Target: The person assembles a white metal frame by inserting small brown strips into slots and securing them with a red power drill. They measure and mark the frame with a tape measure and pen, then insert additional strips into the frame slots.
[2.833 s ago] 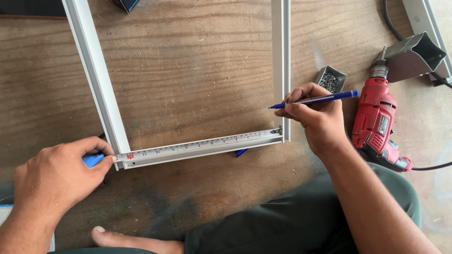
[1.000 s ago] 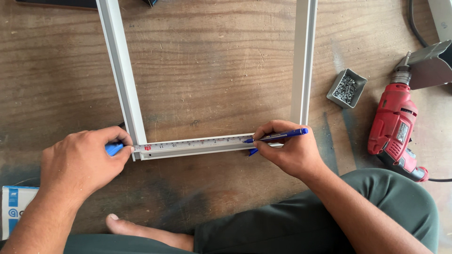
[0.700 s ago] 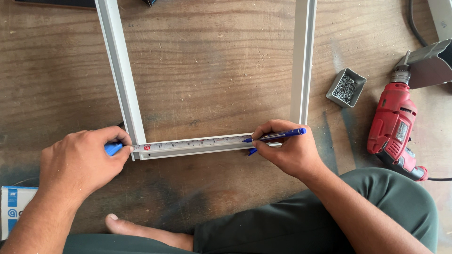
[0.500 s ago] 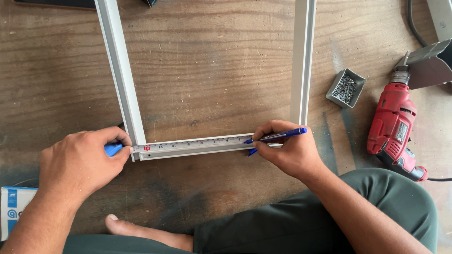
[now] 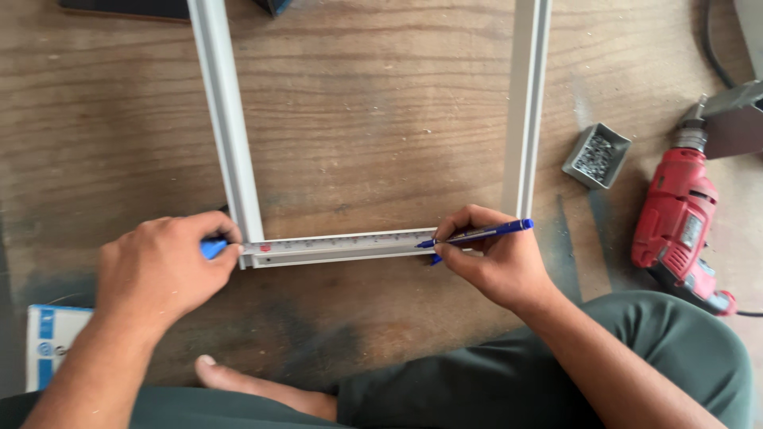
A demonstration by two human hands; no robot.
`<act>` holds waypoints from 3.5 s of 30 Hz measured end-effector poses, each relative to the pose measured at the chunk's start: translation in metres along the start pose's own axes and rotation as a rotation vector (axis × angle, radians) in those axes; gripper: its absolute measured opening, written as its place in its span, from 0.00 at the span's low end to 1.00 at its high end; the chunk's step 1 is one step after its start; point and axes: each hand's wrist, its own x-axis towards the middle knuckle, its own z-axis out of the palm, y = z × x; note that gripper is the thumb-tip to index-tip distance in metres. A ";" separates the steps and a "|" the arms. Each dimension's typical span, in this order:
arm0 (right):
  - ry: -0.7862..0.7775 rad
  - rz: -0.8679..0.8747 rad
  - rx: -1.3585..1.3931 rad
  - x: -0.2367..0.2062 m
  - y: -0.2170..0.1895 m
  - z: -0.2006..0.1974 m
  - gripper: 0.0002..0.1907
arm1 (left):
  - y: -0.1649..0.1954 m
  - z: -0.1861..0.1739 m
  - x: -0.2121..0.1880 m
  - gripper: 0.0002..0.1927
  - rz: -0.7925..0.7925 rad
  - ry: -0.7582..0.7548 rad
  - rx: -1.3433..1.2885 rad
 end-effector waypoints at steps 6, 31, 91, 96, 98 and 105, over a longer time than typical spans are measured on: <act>-0.078 -0.127 0.221 0.006 0.001 0.041 0.08 | -0.005 0.002 0.002 0.08 0.041 0.048 -0.067; 0.002 -0.102 -0.024 0.014 -0.007 0.084 0.06 | -0.012 0.003 0.004 0.06 0.085 0.063 -0.098; -0.341 -1.297 -1.461 -0.050 -0.006 0.010 0.09 | 0.021 0.046 -0.075 0.09 0.260 -0.200 -0.162; -0.332 -1.392 -1.659 -0.037 0.006 0.000 0.06 | 0.019 0.057 -0.079 0.10 0.278 -0.206 -0.168; -0.347 -1.336 -1.708 -0.034 0.011 0.000 0.04 | 0.021 0.059 -0.078 0.09 0.299 -0.211 -0.168; -0.342 -1.349 -1.665 -0.023 0.016 -0.004 0.07 | 0.036 0.060 -0.068 0.08 0.376 -0.217 -0.179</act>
